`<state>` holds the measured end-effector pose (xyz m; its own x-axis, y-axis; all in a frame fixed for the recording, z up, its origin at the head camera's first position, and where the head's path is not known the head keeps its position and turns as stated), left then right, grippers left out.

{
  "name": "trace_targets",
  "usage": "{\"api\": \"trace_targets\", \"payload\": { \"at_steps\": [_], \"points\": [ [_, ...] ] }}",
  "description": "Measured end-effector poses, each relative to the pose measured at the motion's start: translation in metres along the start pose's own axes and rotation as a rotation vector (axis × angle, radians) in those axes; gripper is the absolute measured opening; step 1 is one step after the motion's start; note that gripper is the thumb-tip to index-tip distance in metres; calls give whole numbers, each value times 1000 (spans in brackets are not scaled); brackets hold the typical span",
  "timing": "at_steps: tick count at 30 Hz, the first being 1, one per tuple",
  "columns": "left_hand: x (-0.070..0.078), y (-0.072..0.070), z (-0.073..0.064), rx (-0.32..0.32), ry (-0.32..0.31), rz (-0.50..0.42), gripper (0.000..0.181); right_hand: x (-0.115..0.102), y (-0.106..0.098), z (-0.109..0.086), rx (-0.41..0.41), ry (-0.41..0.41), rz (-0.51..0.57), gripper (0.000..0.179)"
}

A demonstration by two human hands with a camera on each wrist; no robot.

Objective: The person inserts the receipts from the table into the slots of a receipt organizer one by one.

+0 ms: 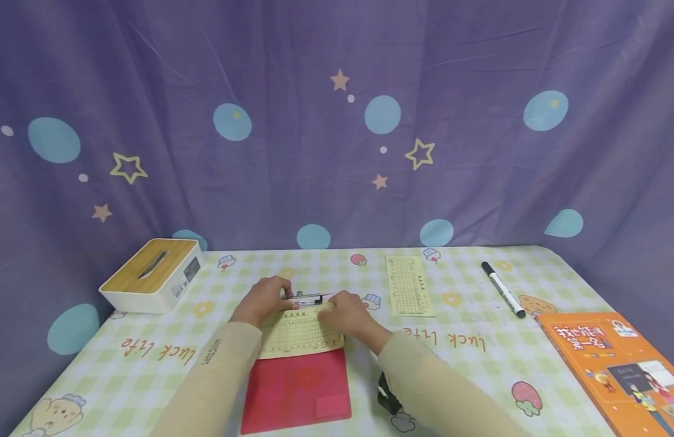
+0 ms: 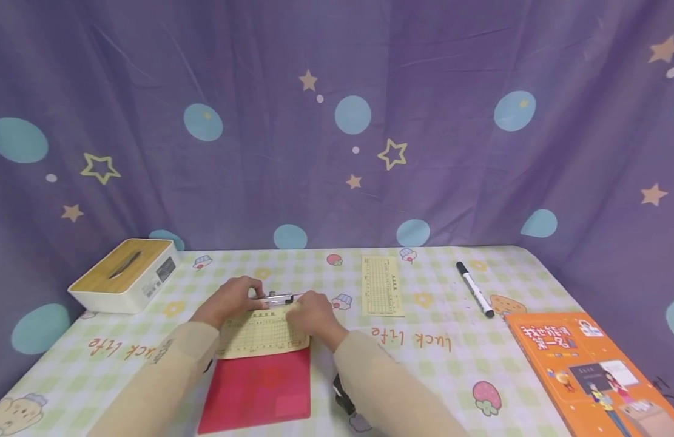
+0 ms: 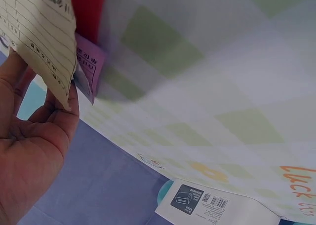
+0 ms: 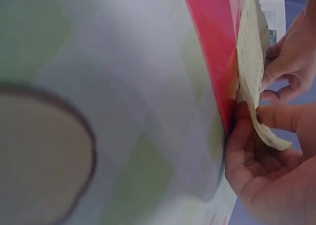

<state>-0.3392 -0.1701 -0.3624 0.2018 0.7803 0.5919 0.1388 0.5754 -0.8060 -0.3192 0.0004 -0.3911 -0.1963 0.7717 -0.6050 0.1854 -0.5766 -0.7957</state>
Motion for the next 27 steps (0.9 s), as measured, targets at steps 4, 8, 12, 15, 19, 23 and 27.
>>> {"api": "trace_targets", "payload": {
  "at_steps": [4, 8, 12, 15, 19, 23, 27],
  "points": [
    [-1, 1, 2, -13, -2, 3, 21, -1, 3, 1, 27, 50, -7, 35],
    [-2, 0, 2, -47, -31, -19, 19, -4, 7, 1, 31, 88, -34, 38],
    [-2, -1, 2, -68, -29, -35, 18, -10, 12, 2, 34, 101, -134, 45],
    [-3, -2, 4, -69, -19, -40, 18, -13, 13, 4, 32, 97, -207, 48],
    [-3, -3, 5, -80, -26, -47, 17, -13, 9, 7, 5, 114, -207, 51],
    [-2, -5, 6, -101, -13, -49, 15, -14, 5, 8, -17, 130, -179, 53],
    [-2, -8, 8, -139, -14, -61, 15, -15, 4, 9, -30, 142, -154, 54]
  ]
}}
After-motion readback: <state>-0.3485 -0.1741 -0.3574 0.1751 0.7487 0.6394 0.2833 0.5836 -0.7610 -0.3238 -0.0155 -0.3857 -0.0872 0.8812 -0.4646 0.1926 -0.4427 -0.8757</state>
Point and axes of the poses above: each hand's wrist, its own z-axis towards the middle knuckle, its own y-axis out of the palm, x = y × z, the point moved 5 cm from there along z, towards the middle knuckle, and after that the axes turned 12 degrees about -z, right-handed, at the moved point
